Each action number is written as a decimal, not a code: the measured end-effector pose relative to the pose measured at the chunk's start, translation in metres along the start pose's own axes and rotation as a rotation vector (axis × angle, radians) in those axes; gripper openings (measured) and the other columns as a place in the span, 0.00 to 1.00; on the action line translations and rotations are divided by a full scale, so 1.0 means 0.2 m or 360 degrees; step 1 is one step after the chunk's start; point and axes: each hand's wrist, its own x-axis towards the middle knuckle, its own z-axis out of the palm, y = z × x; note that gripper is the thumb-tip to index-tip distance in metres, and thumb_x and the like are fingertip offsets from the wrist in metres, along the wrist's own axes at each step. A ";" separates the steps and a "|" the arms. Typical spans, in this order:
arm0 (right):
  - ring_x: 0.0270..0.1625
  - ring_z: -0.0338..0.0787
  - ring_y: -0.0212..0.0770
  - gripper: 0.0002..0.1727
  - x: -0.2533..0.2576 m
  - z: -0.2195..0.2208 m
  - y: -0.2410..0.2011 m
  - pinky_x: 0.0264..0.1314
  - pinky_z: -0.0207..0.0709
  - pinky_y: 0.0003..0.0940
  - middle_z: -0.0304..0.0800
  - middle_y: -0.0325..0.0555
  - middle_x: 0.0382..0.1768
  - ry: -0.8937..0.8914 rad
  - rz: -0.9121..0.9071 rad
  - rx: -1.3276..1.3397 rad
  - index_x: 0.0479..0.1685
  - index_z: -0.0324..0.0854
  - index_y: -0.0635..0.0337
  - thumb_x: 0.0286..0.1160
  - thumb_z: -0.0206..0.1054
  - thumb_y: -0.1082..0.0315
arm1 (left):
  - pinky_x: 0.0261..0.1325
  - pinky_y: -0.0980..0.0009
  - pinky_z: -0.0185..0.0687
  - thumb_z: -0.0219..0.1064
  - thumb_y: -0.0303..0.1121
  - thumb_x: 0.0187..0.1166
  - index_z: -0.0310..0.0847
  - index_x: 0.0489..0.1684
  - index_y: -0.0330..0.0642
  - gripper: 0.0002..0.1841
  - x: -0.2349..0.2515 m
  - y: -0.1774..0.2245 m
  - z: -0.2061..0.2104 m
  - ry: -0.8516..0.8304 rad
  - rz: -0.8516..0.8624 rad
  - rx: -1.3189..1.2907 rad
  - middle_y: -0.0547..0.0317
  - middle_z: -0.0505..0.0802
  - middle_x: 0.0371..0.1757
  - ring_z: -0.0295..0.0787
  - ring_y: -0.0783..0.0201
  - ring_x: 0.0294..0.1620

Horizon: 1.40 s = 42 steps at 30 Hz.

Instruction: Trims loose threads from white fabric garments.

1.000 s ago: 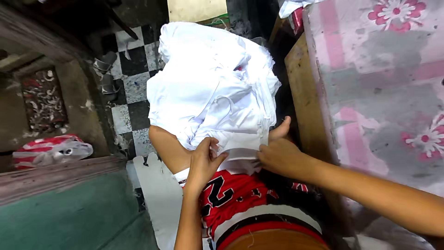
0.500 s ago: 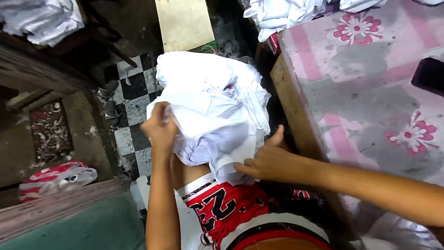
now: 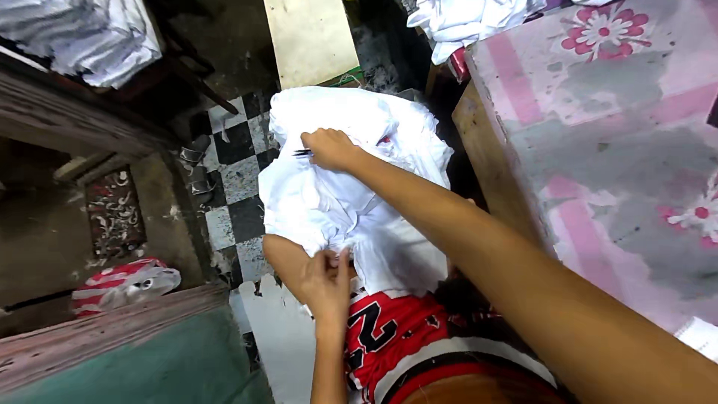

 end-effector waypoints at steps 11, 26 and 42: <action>0.29 0.90 0.49 0.11 -0.84 0.10 0.06 0.29 0.81 0.51 0.89 0.50 0.26 0.0541 -0.0696 0.0344 0.35 0.87 0.65 0.68 0.76 0.64 | 0.29 0.77 0.88 0.67 0.28 0.81 0.81 0.48 0.27 0.10 -0.29 0.15 0.06 -0.0484 -0.0682 -0.1206 0.62 0.92 0.27 0.89 0.75 0.22; 0.30 0.92 0.52 0.04 -1.29 0.48 0.09 0.27 0.80 0.48 0.91 0.55 0.31 0.0054 -0.0841 0.0371 0.35 0.91 0.67 0.67 0.71 0.77 | 0.29 0.81 0.85 0.61 0.18 0.83 0.84 0.39 0.34 0.06 -0.31 0.04 -0.06 -0.0728 -0.1190 -0.1514 0.66 0.93 0.27 0.87 0.77 0.22; 0.35 0.90 0.56 0.23 -1.31 0.40 0.10 0.31 0.79 0.54 0.88 0.58 0.40 -0.0244 -0.0568 0.0256 0.48 0.85 0.68 0.80 0.64 0.52 | 0.58 0.67 0.92 0.53 0.14 0.84 0.80 0.38 0.34 0.10 -0.36 0.12 -0.08 -0.0490 -0.1357 -0.2081 0.54 0.97 0.41 0.98 0.62 0.46</action>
